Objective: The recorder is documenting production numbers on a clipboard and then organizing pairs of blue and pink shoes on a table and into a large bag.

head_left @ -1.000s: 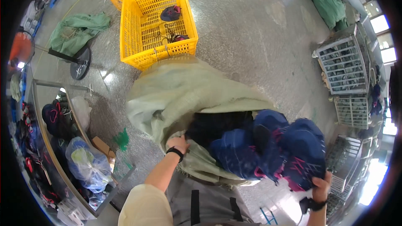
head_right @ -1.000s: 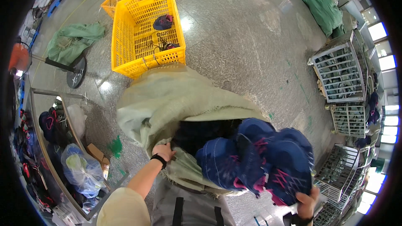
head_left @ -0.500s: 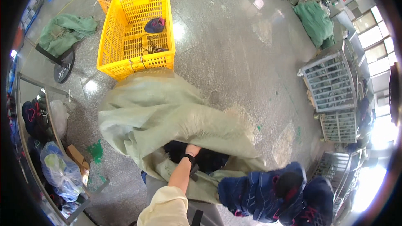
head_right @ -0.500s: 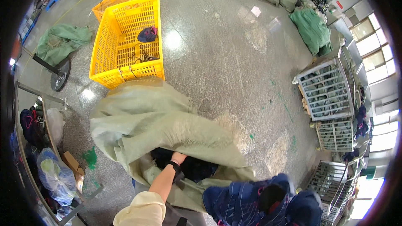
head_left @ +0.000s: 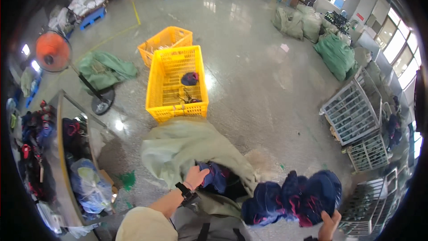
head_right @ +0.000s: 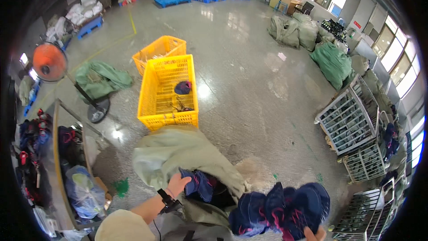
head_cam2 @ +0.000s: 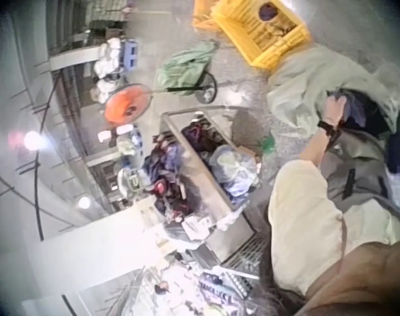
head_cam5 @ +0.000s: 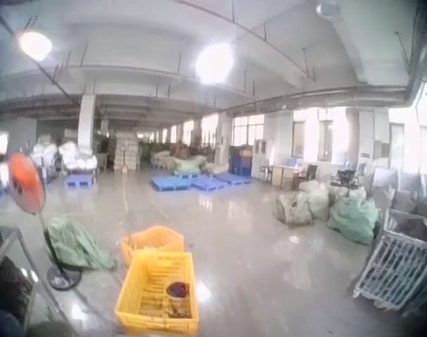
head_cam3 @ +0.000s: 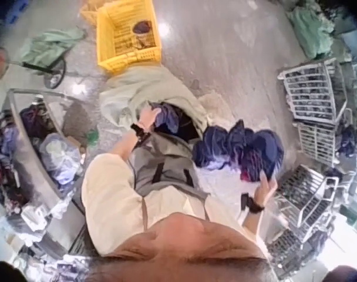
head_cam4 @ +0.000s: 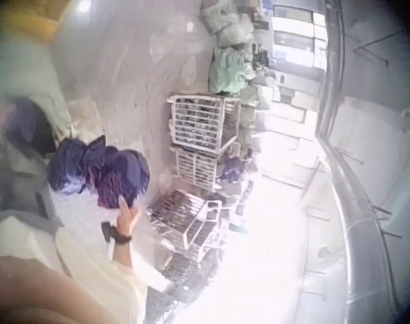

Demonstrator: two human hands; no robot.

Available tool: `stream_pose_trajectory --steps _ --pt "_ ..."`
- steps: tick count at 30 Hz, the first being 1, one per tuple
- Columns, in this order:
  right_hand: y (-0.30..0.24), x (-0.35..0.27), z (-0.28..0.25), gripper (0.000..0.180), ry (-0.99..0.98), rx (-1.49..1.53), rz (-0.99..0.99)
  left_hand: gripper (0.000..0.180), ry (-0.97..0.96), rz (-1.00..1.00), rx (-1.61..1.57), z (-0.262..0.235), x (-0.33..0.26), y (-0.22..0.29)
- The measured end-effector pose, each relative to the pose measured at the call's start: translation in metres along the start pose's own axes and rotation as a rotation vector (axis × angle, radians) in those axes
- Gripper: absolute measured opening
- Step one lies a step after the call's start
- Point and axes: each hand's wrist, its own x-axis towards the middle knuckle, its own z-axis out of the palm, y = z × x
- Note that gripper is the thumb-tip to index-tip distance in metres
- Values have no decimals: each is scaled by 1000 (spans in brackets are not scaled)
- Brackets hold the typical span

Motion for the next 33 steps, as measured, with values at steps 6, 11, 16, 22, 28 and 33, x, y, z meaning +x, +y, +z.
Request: stream_pose_trajectory --steps 6,11,16,22,28,33 --pt "14 26 39 9 -155 284 -58 19 80 369 -472 -109 -155 226" --pt "-7 35 57 43 -151 238 -110 23 353 706 -485 -217 -294 293" --pt "-68 32 127 37 -322 397 -349 26 686 1099 -271 -263 -383 326" --pt "-163 -20 258 42 -421 370 -500 45 1182 1068 -159 -365 -480 269" --pt "-254 -100 372 32 -634 605 -491 39 1344 1274 -193 -399 -624 179" --pt "-363 -202 439 23 -1162 801 -594 36 1629 1073 174 -398 -688 118"
